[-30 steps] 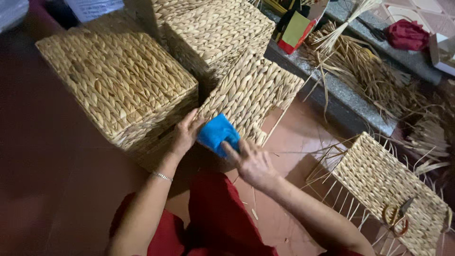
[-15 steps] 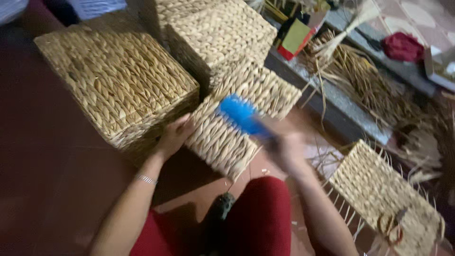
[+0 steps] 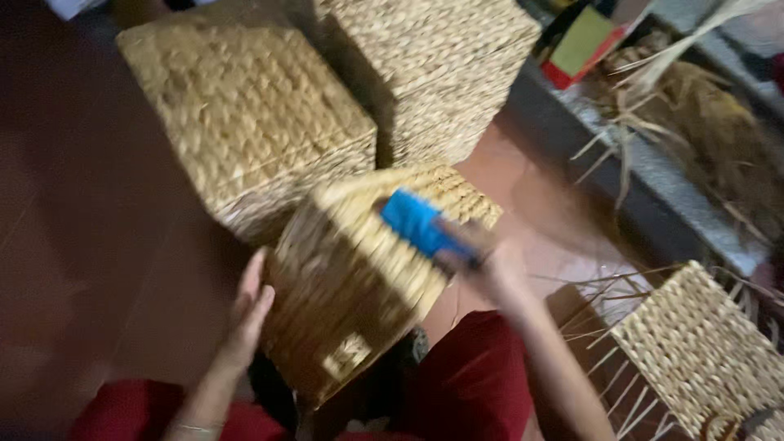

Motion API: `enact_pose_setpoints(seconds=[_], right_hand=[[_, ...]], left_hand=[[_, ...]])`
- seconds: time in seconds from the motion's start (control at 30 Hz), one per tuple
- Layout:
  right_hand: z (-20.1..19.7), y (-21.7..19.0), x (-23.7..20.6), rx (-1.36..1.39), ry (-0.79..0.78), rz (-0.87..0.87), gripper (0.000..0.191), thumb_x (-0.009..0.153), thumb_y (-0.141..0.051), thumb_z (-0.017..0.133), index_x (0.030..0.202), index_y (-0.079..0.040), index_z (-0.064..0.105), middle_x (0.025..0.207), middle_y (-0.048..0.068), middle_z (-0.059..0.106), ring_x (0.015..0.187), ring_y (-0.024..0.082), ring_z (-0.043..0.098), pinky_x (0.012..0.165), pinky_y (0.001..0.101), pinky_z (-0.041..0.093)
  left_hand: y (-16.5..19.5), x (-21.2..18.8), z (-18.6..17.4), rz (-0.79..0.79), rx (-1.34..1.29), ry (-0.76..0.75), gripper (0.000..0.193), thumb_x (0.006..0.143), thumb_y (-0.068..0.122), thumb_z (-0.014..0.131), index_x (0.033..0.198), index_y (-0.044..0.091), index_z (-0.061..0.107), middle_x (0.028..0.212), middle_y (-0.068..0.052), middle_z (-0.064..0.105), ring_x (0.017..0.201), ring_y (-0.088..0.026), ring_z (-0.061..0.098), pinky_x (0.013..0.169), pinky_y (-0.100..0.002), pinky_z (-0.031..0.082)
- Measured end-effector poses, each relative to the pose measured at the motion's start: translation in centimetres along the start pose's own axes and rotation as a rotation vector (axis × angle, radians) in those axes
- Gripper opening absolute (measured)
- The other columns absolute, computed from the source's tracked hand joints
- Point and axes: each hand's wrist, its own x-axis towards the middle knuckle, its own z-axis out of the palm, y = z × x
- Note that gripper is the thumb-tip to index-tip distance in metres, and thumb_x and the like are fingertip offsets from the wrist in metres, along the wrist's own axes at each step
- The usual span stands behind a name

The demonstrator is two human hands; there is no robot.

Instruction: The person sits on the floor and wipes woven water-hyacinth baskets and boxes with a blue cloth, turning each item and rubbing its sides and edges, then moves to the next basket.

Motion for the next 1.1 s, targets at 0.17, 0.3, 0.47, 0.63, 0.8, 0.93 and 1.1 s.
enact_pose_setpoints(seconds=[0.17,0.3,0.47,0.63,0.8,0.93,1.1], right_hand=[[6.0,-5.6,-4.3,-0.097,-0.185,-0.062,0.054,0.082,-0.024,0.082,0.134,-0.021,0.066,0.083,0.015,0.061,0.062,0.031,0.063,0.048,0.0456,0.051],[10.0,-3.7,-6.0,-0.155,-0.17,-0.069,0.051,0.087,-0.024,0.077,0.136,-0.023,0.063,0.078,0.01,0.057,0.061,0.027,0.061,0.047,0.044,0.049],[11.1,6.4,-4.0,-0.561,-0.118,0.042,0.061,0.089,-0.024,0.065,0.148,-0.029,0.057,0.104,0.022,0.071,0.074,0.035,0.071,0.057,0.0441,0.056],[11.4,14.3,-2.4,-0.551,-0.097,0.57,0.055,0.093,-0.045,0.069,0.145,-0.03,0.058,0.106,0.025,0.072,0.084,0.048,0.068,0.075,0.0589,0.053],[12.4,16.4,-3.6,-0.187,0.11,0.499,0.05,0.092,-0.035,0.078,0.138,-0.018,0.068,0.107,0.02,0.076,0.101,0.038,0.068,0.092,0.0474,0.055],[11.6,18.2,-3.9,0.547,0.129,0.675,0.05,0.089,-0.02,0.08,0.134,-0.003,0.067,0.117,0.011,0.073,0.102,0.019,0.068,0.093,0.0333,0.056],[9.5,20.1,-4.2,0.554,0.35,0.606,0.047,0.09,-0.015,0.083,0.132,-0.001,0.067,0.118,0.009,0.072,0.104,0.017,0.068,0.096,0.032,0.056]], left_hand=[[-2.8,-3.2,-0.7,-0.503,-0.244,0.323,0.08,0.102,0.065,0.02,0.158,0.009,0.022,0.162,-0.011,0.022,0.146,-0.023,0.022,0.116,-0.04,0.022],[-3.8,-5.5,-1.2,-0.501,-0.584,0.4,0.074,0.102,0.06,0.03,0.149,0.005,0.046,0.148,-0.009,0.053,0.133,-0.021,0.05,0.11,-0.038,0.042],[-6.7,-6.2,-1.6,-0.593,-0.74,0.51,0.071,0.102,0.06,0.029,0.146,0.008,0.049,0.143,-0.008,0.057,0.127,-0.022,0.056,0.107,-0.039,0.047],[-11.0,-7.3,-1.7,-0.58,-0.94,0.504,0.075,0.1,0.063,0.027,0.146,0.009,0.051,0.143,-0.008,0.059,0.127,-0.025,0.058,0.107,-0.042,0.048],[-12.8,-7.7,-3.1,-0.515,-1.013,0.485,0.078,0.099,0.066,0.025,0.145,0.01,0.052,0.144,-0.009,0.06,0.126,-0.029,0.059,0.106,-0.045,0.05],[-12.8,-6.6,-4.6,-0.483,-1.034,0.42,0.081,0.099,0.069,0.026,0.147,0.009,0.05,0.145,-0.011,0.058,0.127,-0.03,0.058,0.107,-0.046,0.048],[-13.6,-4.4,-1.4,-0.537,-1.053,0.382,0.08,0.099,0.068,0.03,0.15,0.009,0.046,0.147,-0.01,0.056,0.13,-0.029,0.055,0.109,-0.044,0.047]])
